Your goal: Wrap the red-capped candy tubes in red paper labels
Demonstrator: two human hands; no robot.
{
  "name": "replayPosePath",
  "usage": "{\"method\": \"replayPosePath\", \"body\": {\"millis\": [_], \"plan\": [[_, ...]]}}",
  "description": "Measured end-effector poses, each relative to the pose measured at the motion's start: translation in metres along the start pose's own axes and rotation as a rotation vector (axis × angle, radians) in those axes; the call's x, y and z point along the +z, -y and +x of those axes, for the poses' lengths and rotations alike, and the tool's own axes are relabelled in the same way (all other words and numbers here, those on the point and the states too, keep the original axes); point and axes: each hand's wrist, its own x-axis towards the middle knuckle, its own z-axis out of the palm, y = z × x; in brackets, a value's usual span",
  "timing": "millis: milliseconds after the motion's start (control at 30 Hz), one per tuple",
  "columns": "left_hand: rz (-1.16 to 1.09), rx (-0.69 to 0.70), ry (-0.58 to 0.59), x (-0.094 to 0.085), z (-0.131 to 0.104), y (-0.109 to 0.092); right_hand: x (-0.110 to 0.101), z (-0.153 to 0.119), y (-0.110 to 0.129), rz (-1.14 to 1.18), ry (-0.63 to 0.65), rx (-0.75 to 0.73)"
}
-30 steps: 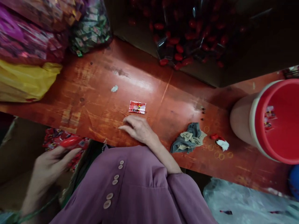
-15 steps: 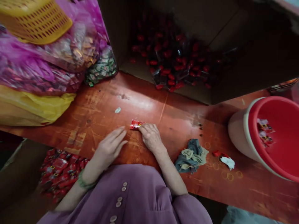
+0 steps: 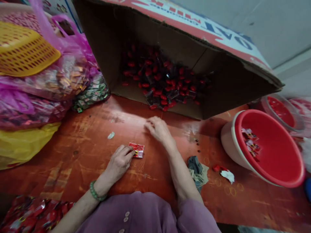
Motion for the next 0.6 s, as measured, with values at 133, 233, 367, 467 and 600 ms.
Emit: {"method": "replayPosePath", "body": {"millis": [133,233,367,467,600], "plan": [[-0.094,-0.044,0.037,0.0,0.004,0.001,-0.009,0.077,-0.017,-0.278,-0.206,0.192],[-0.137,-0.064,0.043,0.0,0.005,-0.001,-0.002,0.113,-0.021,-0.445,-0.155,0.211],[-0.142,-0.077,0.035,0.001,0.008,-0.004,0.016,0.116,-0.018,-0.513,-0.142,0.157],[-0.138,-0.083,0.018,0.003,0.01,-0.004,0.029,0.094,-0.007,-0.502,-0.131,0.103],[-0.158,-0.112,-0.023,0.006,0.012,-0.003,0.039,0.062,0.009,-0.333,-0.14,0.145]]}}
